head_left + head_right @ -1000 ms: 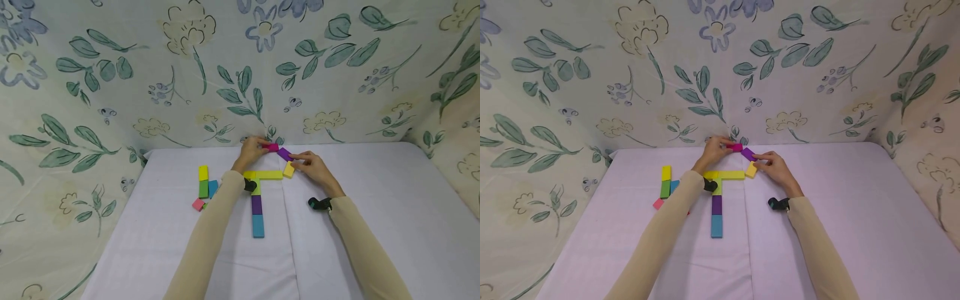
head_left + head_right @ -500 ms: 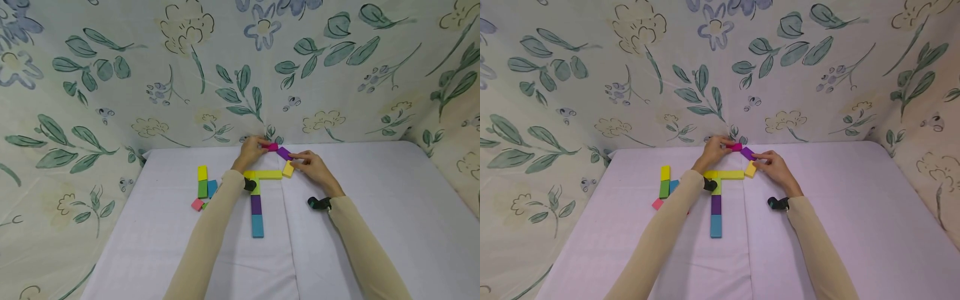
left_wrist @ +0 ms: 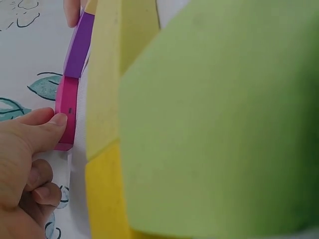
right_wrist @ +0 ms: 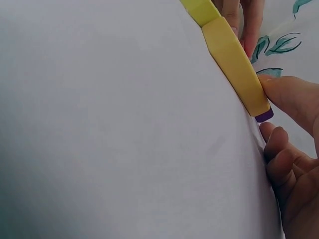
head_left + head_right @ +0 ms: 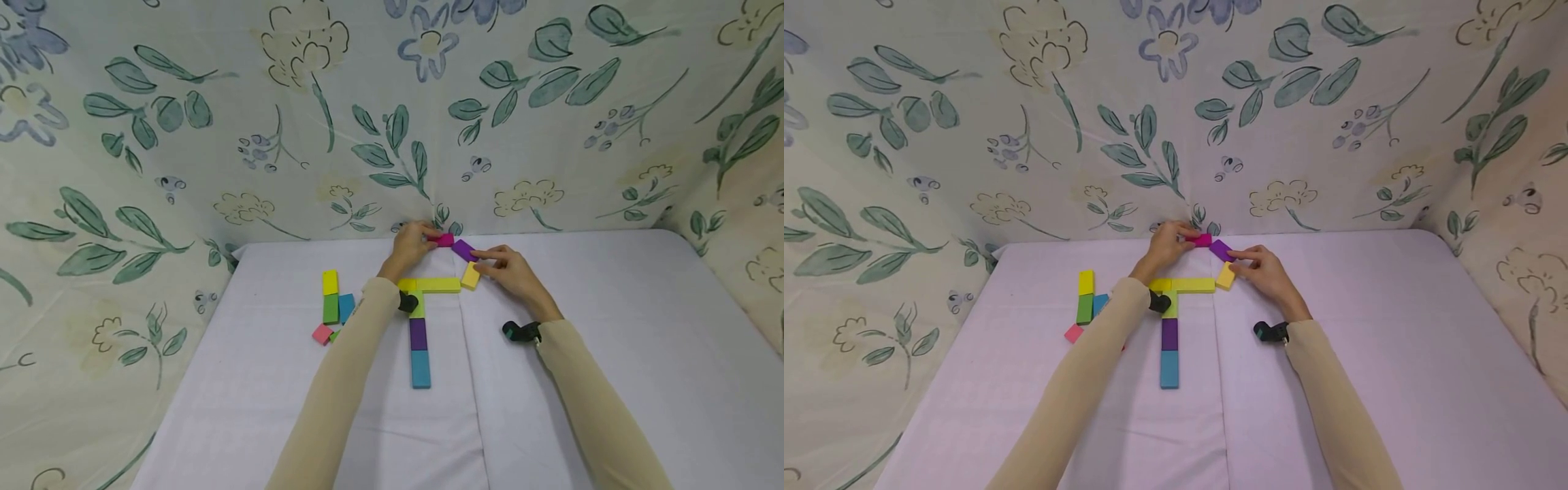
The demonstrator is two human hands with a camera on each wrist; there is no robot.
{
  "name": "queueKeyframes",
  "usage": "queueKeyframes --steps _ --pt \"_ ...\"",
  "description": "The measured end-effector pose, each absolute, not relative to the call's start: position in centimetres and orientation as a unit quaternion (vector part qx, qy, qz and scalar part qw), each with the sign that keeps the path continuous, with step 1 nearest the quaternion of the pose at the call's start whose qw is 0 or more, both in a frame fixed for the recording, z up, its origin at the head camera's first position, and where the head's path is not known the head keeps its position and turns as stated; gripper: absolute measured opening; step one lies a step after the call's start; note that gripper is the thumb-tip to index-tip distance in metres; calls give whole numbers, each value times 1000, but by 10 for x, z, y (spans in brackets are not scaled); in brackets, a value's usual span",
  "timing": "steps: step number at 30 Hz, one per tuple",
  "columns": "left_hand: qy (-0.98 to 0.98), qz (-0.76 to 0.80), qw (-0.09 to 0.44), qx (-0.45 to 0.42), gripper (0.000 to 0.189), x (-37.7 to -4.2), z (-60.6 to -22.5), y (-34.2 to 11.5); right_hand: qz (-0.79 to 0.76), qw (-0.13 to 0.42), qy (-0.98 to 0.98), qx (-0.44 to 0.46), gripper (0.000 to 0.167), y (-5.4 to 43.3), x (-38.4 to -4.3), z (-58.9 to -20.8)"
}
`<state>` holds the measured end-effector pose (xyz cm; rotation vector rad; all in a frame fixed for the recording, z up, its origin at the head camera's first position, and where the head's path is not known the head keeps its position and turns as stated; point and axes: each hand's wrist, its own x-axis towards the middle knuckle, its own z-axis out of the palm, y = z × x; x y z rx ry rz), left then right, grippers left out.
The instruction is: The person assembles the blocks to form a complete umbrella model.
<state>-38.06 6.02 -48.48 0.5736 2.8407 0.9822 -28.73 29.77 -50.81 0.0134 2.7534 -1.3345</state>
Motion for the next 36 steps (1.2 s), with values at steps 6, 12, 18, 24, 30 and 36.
queueKeyframes --steps 6,12,18,24,30,36 --pt "929 326 40 172 29 -379 -482 56 -437 41 899 3 46 294 -289 -508" --pt "919 354 42 167 28 -376 -474 42 -436 38 899 -6 46 292 -290 -508" --pt "908 370 38 194 29 -374 -464 12 -433 36 901 -12 47 291 -292 -507" --pt "892 395 32 218 30 -366 -459 -26 -439 39 898 -6 48 290 -295 -509" --pt "892 398 48 210 30 -344 -455 -58 -446 44 894 -15 49 293 -295 -508" --pt "892 393 71 212 29 -310 -458 -88 -439 66 896 0 45 297 -297 -496"
